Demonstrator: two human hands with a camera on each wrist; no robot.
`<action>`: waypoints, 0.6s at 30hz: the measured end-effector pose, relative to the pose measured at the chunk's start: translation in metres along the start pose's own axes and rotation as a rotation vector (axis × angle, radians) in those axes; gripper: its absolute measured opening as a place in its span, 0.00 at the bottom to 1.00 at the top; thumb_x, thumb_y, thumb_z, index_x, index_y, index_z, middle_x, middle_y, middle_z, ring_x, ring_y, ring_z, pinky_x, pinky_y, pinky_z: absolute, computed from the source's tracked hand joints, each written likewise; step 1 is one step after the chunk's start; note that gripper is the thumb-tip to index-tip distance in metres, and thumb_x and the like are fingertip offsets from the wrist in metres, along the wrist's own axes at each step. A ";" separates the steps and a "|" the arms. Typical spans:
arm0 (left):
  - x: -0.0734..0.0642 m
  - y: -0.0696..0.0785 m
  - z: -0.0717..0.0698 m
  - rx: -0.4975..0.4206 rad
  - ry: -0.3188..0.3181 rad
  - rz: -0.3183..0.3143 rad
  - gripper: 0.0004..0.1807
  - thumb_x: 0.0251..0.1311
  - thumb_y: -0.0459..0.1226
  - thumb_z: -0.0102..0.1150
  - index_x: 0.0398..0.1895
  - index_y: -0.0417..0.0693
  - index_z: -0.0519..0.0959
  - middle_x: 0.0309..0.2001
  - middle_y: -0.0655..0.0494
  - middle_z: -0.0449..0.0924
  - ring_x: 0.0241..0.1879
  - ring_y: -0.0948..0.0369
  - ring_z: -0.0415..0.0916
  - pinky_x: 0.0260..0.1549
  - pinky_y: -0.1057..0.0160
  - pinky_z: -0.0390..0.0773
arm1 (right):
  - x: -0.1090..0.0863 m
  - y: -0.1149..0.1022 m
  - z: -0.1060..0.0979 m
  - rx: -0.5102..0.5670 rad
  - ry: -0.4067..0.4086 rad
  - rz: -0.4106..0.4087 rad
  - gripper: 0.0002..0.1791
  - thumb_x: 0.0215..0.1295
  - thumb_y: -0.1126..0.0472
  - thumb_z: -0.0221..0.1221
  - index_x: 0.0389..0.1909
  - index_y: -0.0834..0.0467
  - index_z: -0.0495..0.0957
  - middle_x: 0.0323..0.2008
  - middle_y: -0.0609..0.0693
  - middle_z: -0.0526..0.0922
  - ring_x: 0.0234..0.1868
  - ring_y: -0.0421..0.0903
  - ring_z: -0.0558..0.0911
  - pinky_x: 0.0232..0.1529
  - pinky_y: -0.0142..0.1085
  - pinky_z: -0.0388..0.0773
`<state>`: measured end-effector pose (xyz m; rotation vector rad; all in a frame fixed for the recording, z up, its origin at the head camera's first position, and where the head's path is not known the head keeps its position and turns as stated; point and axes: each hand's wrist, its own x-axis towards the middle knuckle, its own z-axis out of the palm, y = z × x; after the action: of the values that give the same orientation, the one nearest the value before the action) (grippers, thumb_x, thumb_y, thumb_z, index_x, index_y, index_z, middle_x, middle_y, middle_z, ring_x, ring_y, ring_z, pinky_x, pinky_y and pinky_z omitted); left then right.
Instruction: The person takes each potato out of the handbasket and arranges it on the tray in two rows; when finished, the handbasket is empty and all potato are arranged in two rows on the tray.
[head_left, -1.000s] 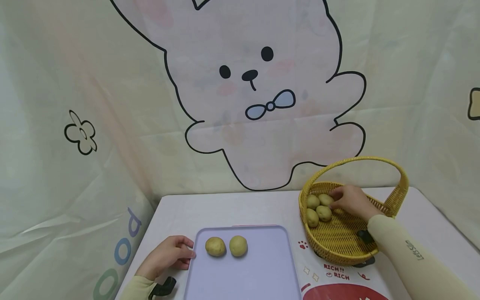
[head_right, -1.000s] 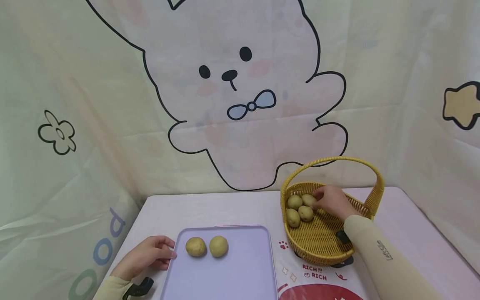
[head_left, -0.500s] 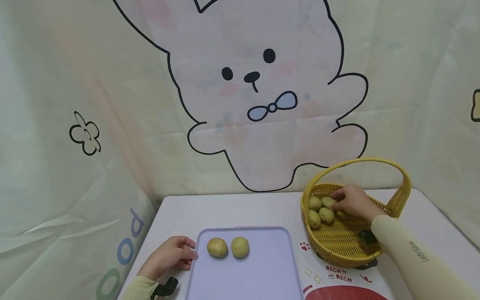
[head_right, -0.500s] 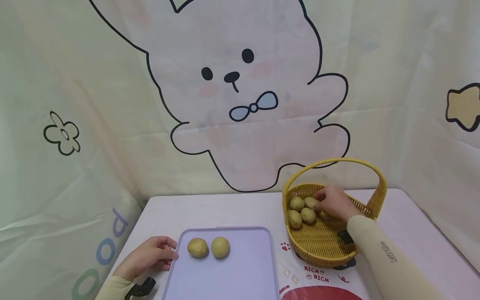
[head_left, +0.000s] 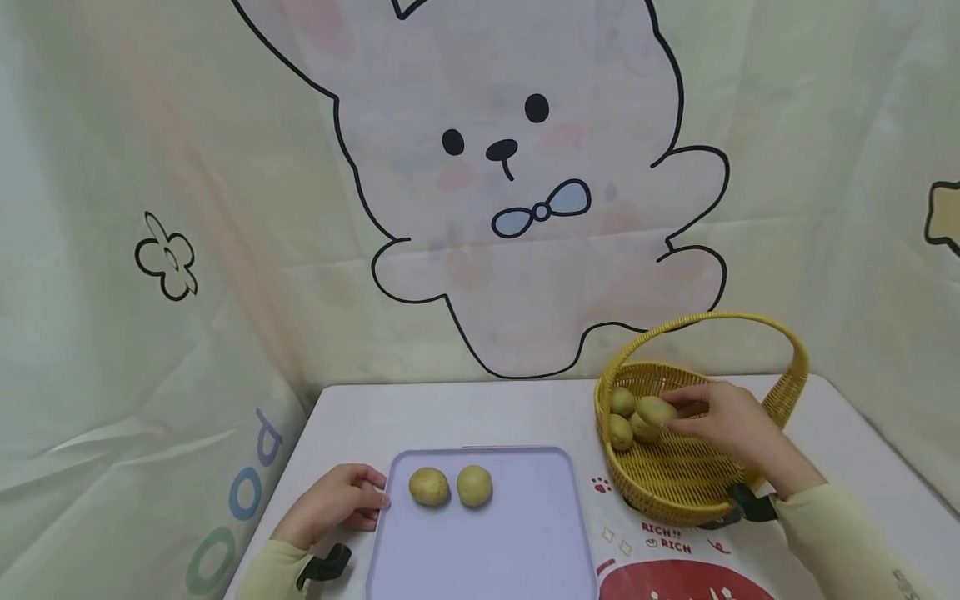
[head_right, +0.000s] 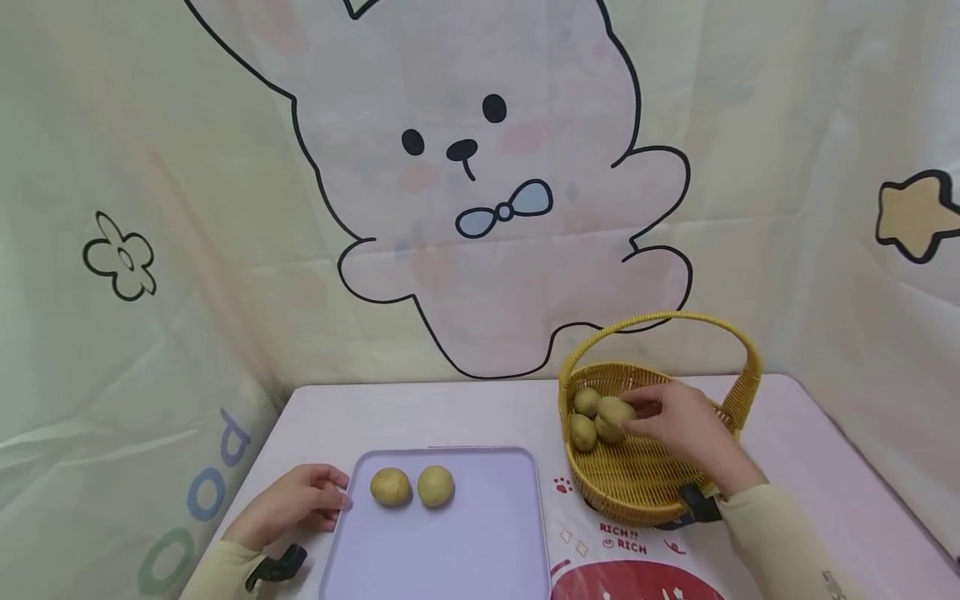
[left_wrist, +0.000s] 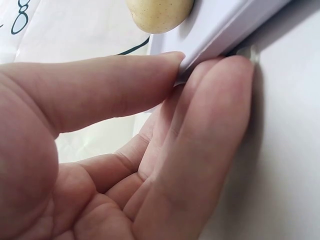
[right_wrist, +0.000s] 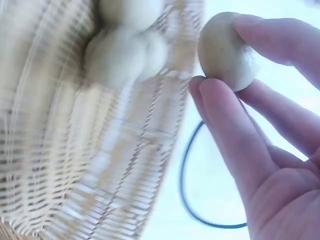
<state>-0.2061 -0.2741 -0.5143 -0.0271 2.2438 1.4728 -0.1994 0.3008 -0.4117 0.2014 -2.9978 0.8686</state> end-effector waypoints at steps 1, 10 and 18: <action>0.000 0.000 -0.001 0.001 0.002 0.001 0.18 0.63 0.33 0.73 0.52 0.35 0.79 0.31 0.52 0.81 0.32 0.59 0.81 0.31 0.62 0.89 | -0.005 -0.006 0.001 0.000 0.010 -0.008 0.29 0.64 0.50 0.77 0.60 0.63 0.86 0.47 0.53 0.92 0.50 0.53 0.89 0.49 0.50 0.87; 0.001 -0.003 -0.003 -0.007 0.009 0.002 0.18 0.62 0.33 0.73 0.51 0.35 0.80 0.32 0.51 0.81 0.32 0.59 0.81 0.32 0.61 0.89 | -0.035 -0.050 0.028 0.131 0.041 -0.074 0.27 0.60 0.51 0.80 0.58 0.58 0.88 0.50 0.52 0.92 0.46 0.44 0.90 0.40 0.28 0.86; -0.001 -0.002 -0.001 -0.008 0.009 0.012 0.18 0.62 0.34 0.73 0.51 0.35 0.80 0.32 0.51 0.81 0.32 0.59 0.81 0.33 0.61 0.89 | -0.031 -0.082 0.067 0.320 -0.042 -0.082 0.24 0.61 0.57 0.79 0.57 0.59 0.88 0.51 0.54 0.88 0.48 0.44 0.90 0.42 0.29 0.88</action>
<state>-0.2052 -0.2755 -0.5151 -0.0229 2.2489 1.4900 -0.1564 0.1998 -0.4261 0.3469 -2.8450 1.3451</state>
